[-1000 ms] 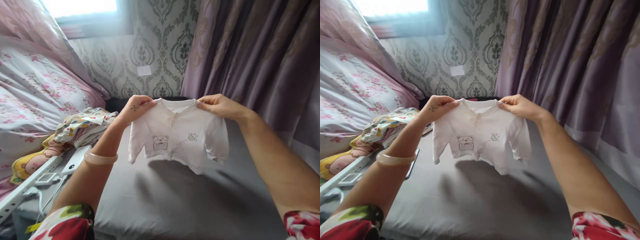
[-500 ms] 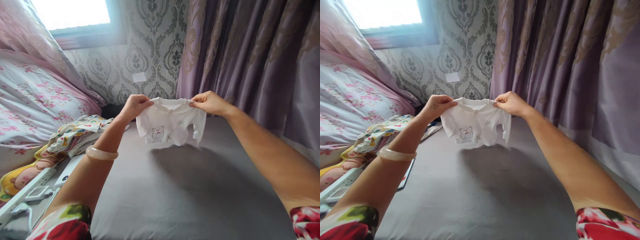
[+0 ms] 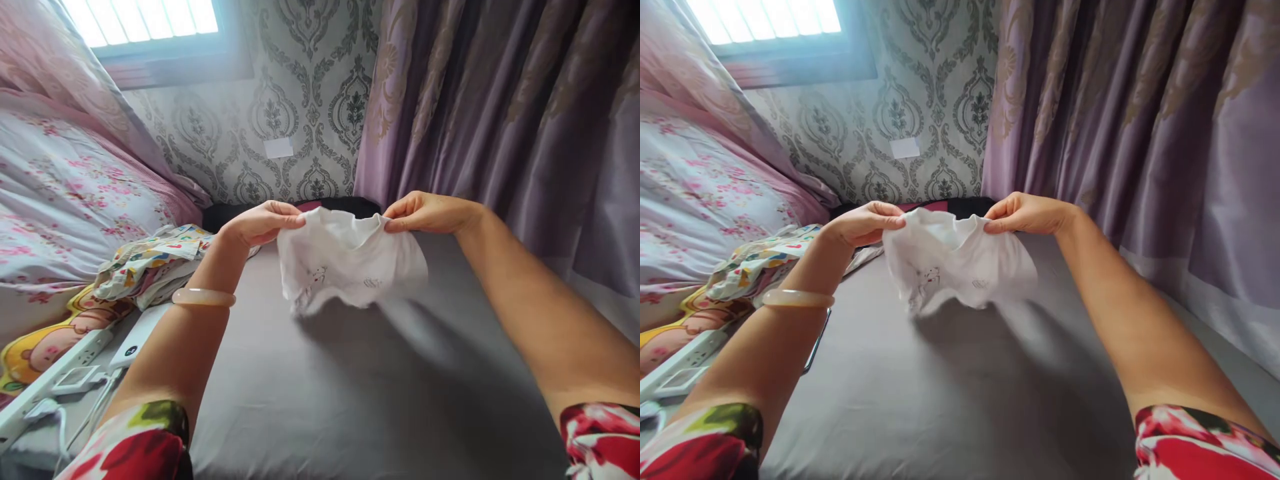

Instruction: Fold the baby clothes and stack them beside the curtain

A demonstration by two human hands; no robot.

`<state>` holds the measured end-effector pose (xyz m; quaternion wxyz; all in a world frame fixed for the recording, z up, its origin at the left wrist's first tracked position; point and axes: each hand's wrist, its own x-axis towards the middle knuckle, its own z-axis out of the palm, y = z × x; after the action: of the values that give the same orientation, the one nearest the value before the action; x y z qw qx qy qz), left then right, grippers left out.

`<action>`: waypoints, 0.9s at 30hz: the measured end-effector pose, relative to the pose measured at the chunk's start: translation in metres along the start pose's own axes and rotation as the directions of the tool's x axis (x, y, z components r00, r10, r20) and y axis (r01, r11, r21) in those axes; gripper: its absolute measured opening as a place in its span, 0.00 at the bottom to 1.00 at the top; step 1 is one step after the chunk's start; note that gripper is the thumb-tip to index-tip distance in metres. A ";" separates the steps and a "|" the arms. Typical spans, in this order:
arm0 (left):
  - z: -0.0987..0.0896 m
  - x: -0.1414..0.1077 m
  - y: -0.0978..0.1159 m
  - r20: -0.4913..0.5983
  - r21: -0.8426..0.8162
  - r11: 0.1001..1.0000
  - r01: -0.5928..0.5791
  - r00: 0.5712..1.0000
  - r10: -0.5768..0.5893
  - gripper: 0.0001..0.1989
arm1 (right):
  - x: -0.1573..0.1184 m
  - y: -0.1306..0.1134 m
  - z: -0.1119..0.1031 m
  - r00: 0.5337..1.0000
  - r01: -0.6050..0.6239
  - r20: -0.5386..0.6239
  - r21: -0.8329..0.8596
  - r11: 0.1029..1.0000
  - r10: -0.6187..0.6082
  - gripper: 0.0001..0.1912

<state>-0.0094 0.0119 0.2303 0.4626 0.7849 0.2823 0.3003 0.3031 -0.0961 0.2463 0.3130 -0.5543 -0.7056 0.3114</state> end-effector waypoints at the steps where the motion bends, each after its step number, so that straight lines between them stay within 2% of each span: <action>1: -0.002 -0.002 -0.001 0.038 0.021 0.999 0.025 0.999 -0.026 0.18 | 0.000 0.001 0.000 0.999 -0.001 -0.039 0.011 1.000 0.001 0.21; 2: -0.004 -0.003 -0.002 0.024 0.058 0.998 0.039 0.999 -0.041 0.18 | 0.001 0.002 0.000 0.996 0.010 -0.093 0.021 1.000 -0.008 0.21; 4: -0.006 -0.001 -0.007 -0.073 0.117 0.992 0.040 0.997 -0.032 0.18 | 0.005 0.007 0.002 0.988 0.039 -0.150 0.051 0.998 -0.031 0.21; 6: -0.006 0.003 -0.012 -0.121 0.082 0.996 0.028 0.992 -0.018 0.19 | 0.009 0.011 0.006 0.993 0.046 -0.111 0.093 0.995 -0.035 0.21; 9: -0.005 0.009 -0.016 -0.104 -0.057 0.997 0.042 0.993 -0.048 0.21 | 0.011 0.013 0.008 0.995 0.029 -0.098 0.130 0.991 -0.017 0.22; 11: -0.006 0.010 -0.017 -0.151 -0.120 0.992 0.041 0.987 -0.059 0.21 | 0.010 0.012 0.007 0.993 0.028 -0.121 0.132 0.991 -0.012 0.22; 14: -0.008 0.009 -0.016 -0.151 -0.196 0.981 0.011 0.988 -0.041 0.22 | 0.007 0.008 0.004 0.998 0.031 -0.063 0.135 0.990 -0.023 0.23; 19: -0.005 0.007 -0.011 -0.157 -0.021 1.000 0.009 0.988 -0.012 0.22 | 0.005 0.000 0.002 0.987 0.065 -0.150 0.048 0.997 -0.057 0.24; 23: 0.002 0.008 -0.007 -0.140 -0.061 0.992 -0.112 0.985 0.102 0.21 | 0.005 -0.001 0.004 0.977 0.079 -0.200 0.026 0.996 -0.073 0.24; 27: 0.005 0.008 -0.007 -0.201 -0.085 0.987 -0.136 0.973 0.116 0.20 | 0.003 0.003 0.003 0.961 0.094 -0.260 0.003 0.996 -0.090 0.24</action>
<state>-0.0021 0.0178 0.2240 0.4508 0.7442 0.2607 0.4184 0.3018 -0.0930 0.2429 0.4210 -0.5546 -0.6810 0.2266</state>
